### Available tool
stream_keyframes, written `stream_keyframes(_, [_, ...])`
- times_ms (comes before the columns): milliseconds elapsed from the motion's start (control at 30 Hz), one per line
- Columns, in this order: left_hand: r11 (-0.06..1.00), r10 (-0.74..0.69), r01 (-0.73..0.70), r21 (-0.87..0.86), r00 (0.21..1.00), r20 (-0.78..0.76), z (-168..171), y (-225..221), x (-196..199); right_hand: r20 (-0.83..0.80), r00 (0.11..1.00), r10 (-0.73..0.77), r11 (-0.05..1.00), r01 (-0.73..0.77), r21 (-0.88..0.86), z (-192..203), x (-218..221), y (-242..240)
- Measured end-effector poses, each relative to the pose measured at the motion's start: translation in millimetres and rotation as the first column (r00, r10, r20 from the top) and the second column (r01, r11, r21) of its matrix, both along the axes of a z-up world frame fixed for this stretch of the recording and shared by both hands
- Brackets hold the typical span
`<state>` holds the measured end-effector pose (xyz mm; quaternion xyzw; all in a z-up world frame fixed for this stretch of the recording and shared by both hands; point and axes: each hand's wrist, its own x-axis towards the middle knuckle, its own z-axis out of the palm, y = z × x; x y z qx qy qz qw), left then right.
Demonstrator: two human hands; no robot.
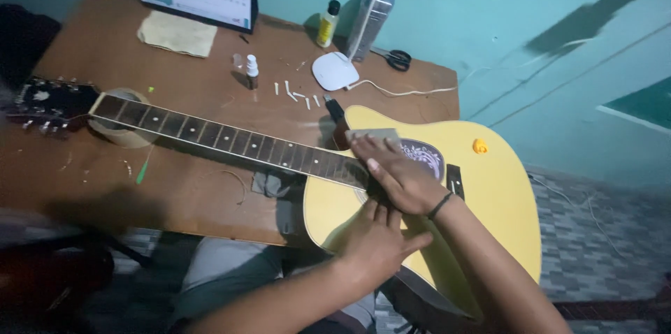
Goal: The person wipes the body and neck of an acoustic guitar with a cloth.
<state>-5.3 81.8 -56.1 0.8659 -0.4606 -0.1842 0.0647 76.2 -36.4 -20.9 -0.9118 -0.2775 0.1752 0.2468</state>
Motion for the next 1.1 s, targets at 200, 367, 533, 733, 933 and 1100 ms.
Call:
stream_keyframes(200, [0.997,0.017,-0.012,-0.079,0.998,0.06,-13.7,-0.5,-2.5,0.003,0.985,0.17,0.983,-0.17,0.07,-6.1,19.8,3.9])
stream_keyframes(367, [0.999,-0.036,0.038,-0.03,0.998,0.052,9.7,12.4,2.6,0.04,0.999,-0.035,0.999,0.036,-0.016,-5.4,-0.8,-40.4])
stream_keyframes(533, [0.997,-0.066,0.066,0.035,0.998,0.002,7.5,9.6,0.4,0.054,0.899,-0.435,0.899,0.437,-0.029,-0.6,-6.0,-65.9])
stream_keyframes(733, [0.97,-0.014,-0.01,-0.241,0.995,-0.098,29.7,35.9,13.7,0.4,0.754,-0.521,0.822,0.57,-0.005,-51.3,24.8,-103.9])
stream_keyframes(933, [0.707,0.211,-0.331,-0.624,0.942,-0.261,52.9,42.9,64.6,0.215,0.805,-0.554,0.817,0.574,-0.046,0.1,4.5,-80.8])
stream_keyframes(1100, [0.697,0.118,-0.359,-0.621,0.912,-0.394,77.0,48.5,83.2,-0.032,0.886,-0.463,0.841,0.45,0.3,75.5,-45.7,-41.4])
